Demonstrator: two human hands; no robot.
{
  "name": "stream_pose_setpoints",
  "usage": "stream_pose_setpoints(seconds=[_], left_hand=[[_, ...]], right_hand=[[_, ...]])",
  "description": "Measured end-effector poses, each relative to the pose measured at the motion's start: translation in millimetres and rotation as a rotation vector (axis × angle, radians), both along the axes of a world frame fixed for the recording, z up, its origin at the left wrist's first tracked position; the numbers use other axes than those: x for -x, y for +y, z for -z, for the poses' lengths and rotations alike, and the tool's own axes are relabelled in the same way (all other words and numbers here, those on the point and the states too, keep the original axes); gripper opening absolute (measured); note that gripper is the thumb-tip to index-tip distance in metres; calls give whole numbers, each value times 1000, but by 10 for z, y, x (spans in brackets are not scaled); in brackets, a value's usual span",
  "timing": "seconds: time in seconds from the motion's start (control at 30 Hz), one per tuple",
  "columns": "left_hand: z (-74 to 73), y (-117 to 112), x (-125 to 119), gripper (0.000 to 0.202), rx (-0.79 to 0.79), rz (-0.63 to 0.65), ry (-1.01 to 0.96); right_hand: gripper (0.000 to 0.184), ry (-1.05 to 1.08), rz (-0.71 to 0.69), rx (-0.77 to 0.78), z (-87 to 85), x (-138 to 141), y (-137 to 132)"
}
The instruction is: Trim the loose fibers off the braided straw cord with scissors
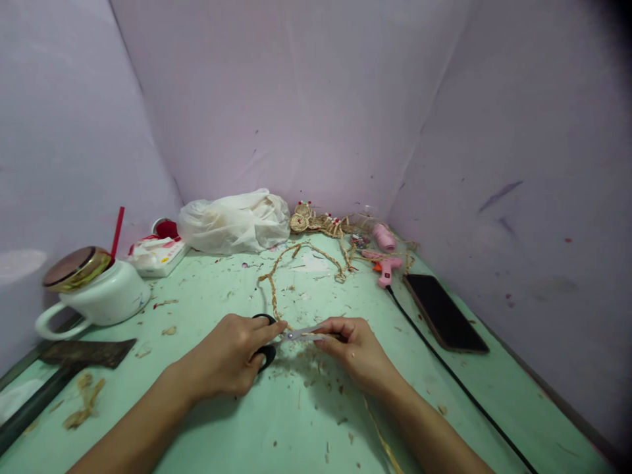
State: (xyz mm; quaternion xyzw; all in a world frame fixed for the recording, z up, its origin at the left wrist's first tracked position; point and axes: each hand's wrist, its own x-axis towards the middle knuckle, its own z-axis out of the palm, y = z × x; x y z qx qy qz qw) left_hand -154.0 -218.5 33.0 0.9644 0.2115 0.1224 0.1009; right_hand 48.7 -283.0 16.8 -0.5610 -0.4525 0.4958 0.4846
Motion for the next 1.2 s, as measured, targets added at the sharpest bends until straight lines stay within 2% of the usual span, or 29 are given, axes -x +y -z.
stream_pose_setpoints(seconds=[0.27,0.43,0.5,0.57,0.67,0.87,1.07,1.13,1.2], left_hand=[[23,21,19,56,51,1,-33],[-9,34,25,49,178,-24,-176],[-34,50,28,45,229,-103,-269],[-39,75,27,38,279,-252,-375],[0,120,11,32,436,-460,-533],[34,138,-61,37,668,-643,-689],[4,133,-124,48,868,-754,-615],[41,169,-102,42,797,-789,-501],[79,217,-57,32,576,-841,-335]], right_hand=[[11,26,23,10,18,14,1],[13,93,57,-2,29,-5,8],[14,135,69,14,16,-10,8],[15,156,65,31,2,-11,6],[16,177,57,40,-9,-13,0],[15,274,11,31,-2,-21,-4],[18,446,-60,90,13,14,-18],[20,499,-66,127,10,30,-25],[20,542,-80,164,2,36,-31]])
